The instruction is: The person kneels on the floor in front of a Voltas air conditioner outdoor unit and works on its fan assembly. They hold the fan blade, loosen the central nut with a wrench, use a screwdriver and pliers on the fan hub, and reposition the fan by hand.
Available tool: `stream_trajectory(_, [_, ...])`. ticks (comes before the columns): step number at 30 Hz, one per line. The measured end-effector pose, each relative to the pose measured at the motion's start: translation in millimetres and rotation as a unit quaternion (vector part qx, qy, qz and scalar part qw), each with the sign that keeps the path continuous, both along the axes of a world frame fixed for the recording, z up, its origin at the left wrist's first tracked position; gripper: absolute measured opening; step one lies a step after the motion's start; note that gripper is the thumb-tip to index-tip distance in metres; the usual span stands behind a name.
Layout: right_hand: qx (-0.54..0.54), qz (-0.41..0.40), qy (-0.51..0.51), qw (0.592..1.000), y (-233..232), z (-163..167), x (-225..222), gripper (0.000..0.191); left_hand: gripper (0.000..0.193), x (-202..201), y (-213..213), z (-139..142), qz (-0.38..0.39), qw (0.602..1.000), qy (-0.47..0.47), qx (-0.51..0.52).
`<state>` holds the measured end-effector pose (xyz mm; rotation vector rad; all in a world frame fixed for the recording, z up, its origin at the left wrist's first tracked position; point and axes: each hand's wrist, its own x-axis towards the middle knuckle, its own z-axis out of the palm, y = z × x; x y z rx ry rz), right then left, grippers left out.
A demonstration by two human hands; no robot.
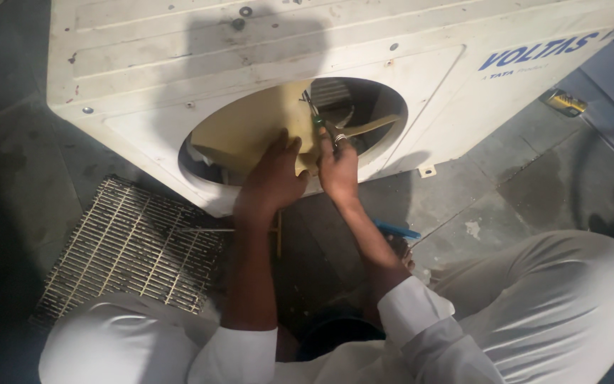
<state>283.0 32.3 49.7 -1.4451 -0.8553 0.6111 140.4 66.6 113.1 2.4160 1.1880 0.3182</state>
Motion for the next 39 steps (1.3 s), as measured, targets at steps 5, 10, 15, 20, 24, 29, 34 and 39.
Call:
stream_trajectory(5, [0.050, -0.023, -0.081, 0.995, -2, 5, -2, 0.041, 0.074, -2, -2, 6, 0.015, 0.999, 0.013, -0.030])
stream_trajectory(10, [0.025, -0.037, -0.061, 0.997, -2, 6, -8, 0.040, 0.074, -2, -5, 11, 0.025, 0.999, 0.026, -0.039])
stream_trajectory(15, [0.025, -0.050, -0.068, 0.996, 0, 7, -9, 0.040, 0.073, -2, -4, 9, 0.019, 0.999, 0.025, -0.029])
stream_trajectory(20, [0.004, -0.047, -0.065, 0.997, -1, 9, -9, 0.041, 0.073, -2, -2, 6, 0.006, 1.000, 0.015, -0.013])
stream_trajectory(24, [0.017, -0.048, -0.021, 0.998, -3, 15, -14, 0.042, 0.073, -3, -2, 7, 0.010, 0.999, 0.017, -0.030])
stream_trajectory(29, [-0.036, -0.049, -0.034, 0.998, -4, 17, -14, 0.042, 0.072, -3, -4, 12, 0.021, 0.999, 0.018, -0.039])
stream_trajectory(34, [0.045, -0.059, -0.111, 0.991, -2, 13, -13, 0.040, 0.073, -3, -6, 15, 0.022, 0.999, 0.026, -0.037])
stream_trajectory(39, [0.046, -0.060, -0.096, 0.992, -2, 15, -14, 0.041, 0.074, -1, -4, 14, 0.022, 0.998, 0.036, -0.043])
